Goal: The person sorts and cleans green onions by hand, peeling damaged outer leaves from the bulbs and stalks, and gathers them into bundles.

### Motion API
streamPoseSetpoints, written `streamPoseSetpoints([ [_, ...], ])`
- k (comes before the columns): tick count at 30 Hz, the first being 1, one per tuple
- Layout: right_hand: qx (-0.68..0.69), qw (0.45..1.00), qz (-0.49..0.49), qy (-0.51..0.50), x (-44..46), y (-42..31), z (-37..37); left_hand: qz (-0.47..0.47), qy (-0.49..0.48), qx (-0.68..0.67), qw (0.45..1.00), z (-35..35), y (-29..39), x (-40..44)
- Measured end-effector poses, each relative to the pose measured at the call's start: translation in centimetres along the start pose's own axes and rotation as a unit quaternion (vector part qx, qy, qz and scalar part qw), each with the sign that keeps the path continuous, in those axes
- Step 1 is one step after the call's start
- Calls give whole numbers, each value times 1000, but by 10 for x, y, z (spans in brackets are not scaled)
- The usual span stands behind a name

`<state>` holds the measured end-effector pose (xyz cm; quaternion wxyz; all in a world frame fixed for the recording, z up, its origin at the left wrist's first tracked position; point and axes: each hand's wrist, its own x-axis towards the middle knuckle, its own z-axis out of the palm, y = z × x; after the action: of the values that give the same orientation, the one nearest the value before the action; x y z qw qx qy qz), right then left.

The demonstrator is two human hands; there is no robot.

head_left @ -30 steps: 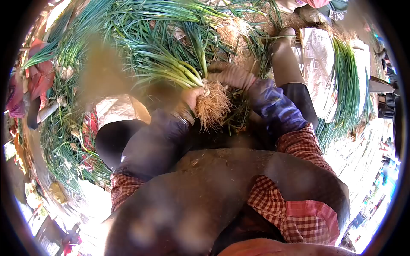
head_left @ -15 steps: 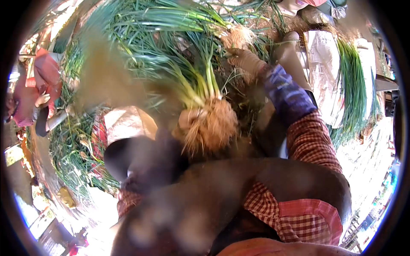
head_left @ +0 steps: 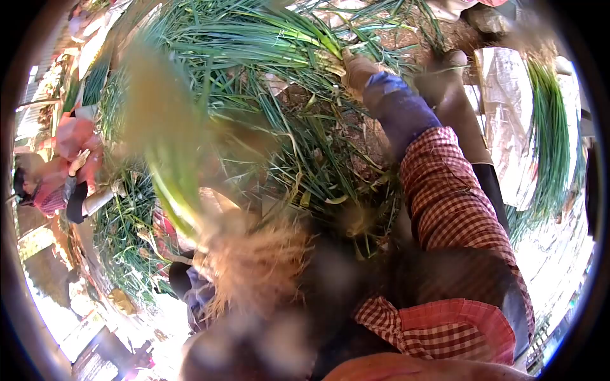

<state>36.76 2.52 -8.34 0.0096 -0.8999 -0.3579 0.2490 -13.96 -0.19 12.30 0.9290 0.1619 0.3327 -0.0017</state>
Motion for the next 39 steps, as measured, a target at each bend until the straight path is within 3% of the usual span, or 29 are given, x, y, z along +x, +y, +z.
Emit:
streamPoseSetpoints([
  [2, 45, 999, -20, 20, -57, -3, -4, 1, -4, -4, 1000, 2, -10, -15],
  [5, 80, 995, -53, 37, -52, 90, 106, 2, -17, -1, 1000, 4, -21, -35],
  [8, 103, 993, -41, 37, -137, 121, 89, -5, -36, -6, 999, 6, -36, -54],
  [10, -9, 990, -59, -131, -164, 113, 57, -13, -48, -5, 999, 8, -41, -64],
  [11, -10, 990, -57, -127, -141, 128, 71, -16, -56, -2, 998, 8, -42, -64],
  [14, 101, 972, -207, 34, -45, 168, 97, -27, -84, 4, 996, 8, -34, -39],
  [16, 279, 955, -77, 66, -19, 163, 85, -36, -96, 9, 995, 9, -27, -15],
  [18, 440, 892, 54, 88, 3, 145, 76, -44, -105, 10, 993, 9, -19, 11],
  [22, 416, 908, -47, 1, -32, 30, 53, -61, -119, 6, 991, 10, -5, 53],
  [24, 161, 975, -121, 98, -39, 11, 54, -72, -122, 3, 990, 8, 0, 70],
  [29, 207, 950, -229, 47, 26, 22, 54, -89, -122, -1, 988, 10, 5, 96],
  [31, 202, 964, -72, 156, 23, 24, 31, -96, -128, 10, 987, 11, 3, 100],
  [33, 83, 967, -65, 232, 78, 39, 112, -98, -134, 23, 986, 13, 1, 104],
  [35, 245, 969, -35, 9, 19, 10, 77, -99, -144, 34, 984, 15, 0, 106],
  [37, 358, 930, -74, 40, -32, -4, 78, -99, -158, 39, 982, 16, -3, 108],
  [39, 351, 934, -71, 17, -61, -7, 83, -97, -172, 47, 979, 17, -5, 110],
])
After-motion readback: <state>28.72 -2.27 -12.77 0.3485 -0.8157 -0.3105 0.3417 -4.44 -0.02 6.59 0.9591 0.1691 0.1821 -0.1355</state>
